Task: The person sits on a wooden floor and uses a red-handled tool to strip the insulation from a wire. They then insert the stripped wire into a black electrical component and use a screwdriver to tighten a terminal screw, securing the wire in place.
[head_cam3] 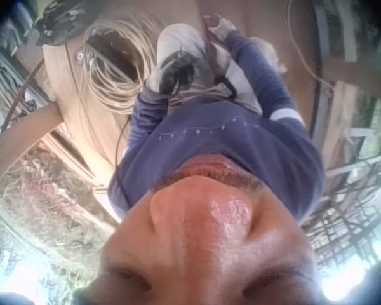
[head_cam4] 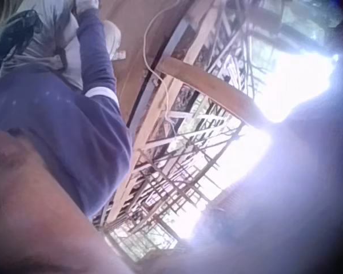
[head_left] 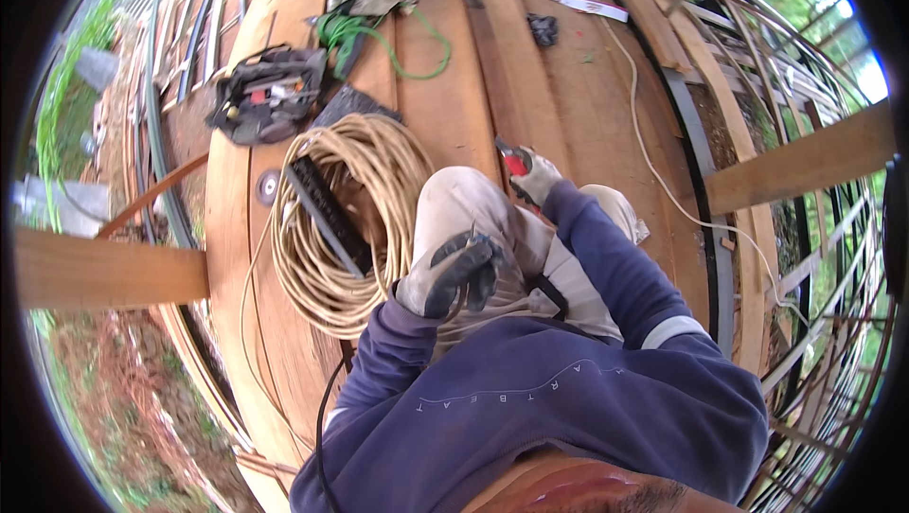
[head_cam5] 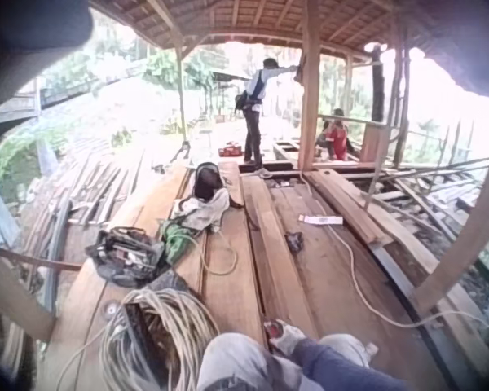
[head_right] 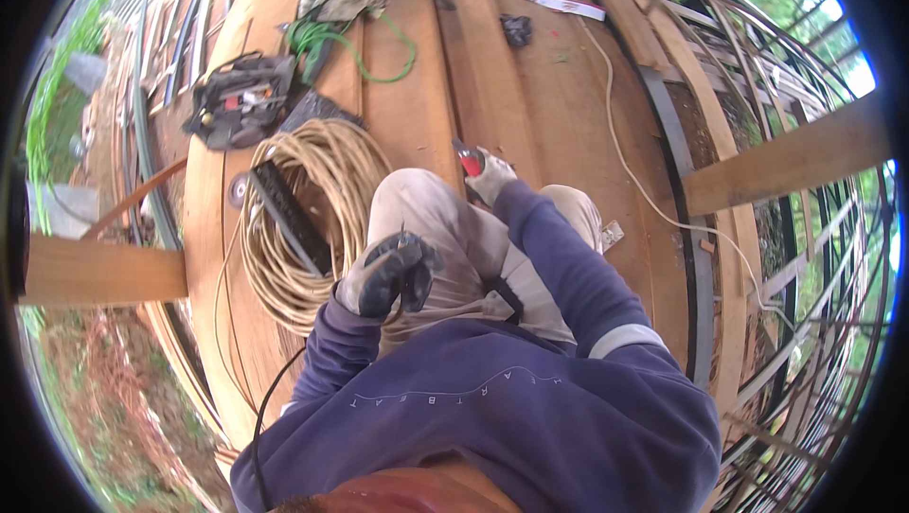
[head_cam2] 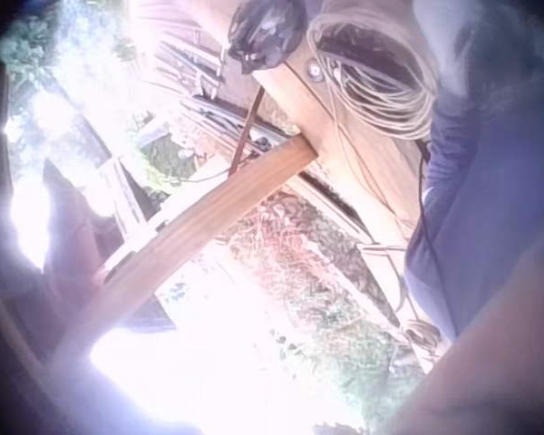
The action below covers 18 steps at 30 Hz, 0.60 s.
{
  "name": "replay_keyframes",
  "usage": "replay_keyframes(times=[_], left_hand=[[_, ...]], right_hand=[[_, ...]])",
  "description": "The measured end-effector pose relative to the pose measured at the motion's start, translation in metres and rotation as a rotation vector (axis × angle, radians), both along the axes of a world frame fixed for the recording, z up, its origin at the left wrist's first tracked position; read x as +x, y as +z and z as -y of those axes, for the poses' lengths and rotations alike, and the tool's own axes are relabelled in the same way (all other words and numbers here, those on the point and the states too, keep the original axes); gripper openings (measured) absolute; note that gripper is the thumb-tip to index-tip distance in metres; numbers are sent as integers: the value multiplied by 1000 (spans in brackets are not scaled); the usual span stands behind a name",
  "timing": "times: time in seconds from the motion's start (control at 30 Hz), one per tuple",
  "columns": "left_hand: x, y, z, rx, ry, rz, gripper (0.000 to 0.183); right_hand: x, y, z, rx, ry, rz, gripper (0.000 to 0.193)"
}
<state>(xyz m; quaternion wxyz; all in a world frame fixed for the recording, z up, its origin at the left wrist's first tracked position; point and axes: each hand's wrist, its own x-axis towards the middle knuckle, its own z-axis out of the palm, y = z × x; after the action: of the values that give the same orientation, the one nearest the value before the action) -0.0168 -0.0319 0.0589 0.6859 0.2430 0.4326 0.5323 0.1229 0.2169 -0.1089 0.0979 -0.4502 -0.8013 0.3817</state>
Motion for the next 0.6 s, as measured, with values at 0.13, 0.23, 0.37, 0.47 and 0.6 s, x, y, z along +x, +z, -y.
replay_keyframes(times=[0.13, 0.23, 0.37, 0.47, 0.6], left_hand=[[0, 0, 2, 134, 296, 242, 47], [-9, 3, 2, 176, 367, 317, 47], [-26, -6, 3, 289, 429, 269, 39], [-20, -10, -4, 316, 653, 81, 32], [-32, -4, 12, 206, 364, -211, 25]], right_hand=[[-69, -8, -16, 206, 88, -27, 51], [-97, 10, -13, 252, 77, -325, 38], [-80, 82, 39, -48, 112, -632, 28], [-30, 120, 113, -431, 148, -803, 29], [9, 111, 175, -594, 260, -825, 45]])
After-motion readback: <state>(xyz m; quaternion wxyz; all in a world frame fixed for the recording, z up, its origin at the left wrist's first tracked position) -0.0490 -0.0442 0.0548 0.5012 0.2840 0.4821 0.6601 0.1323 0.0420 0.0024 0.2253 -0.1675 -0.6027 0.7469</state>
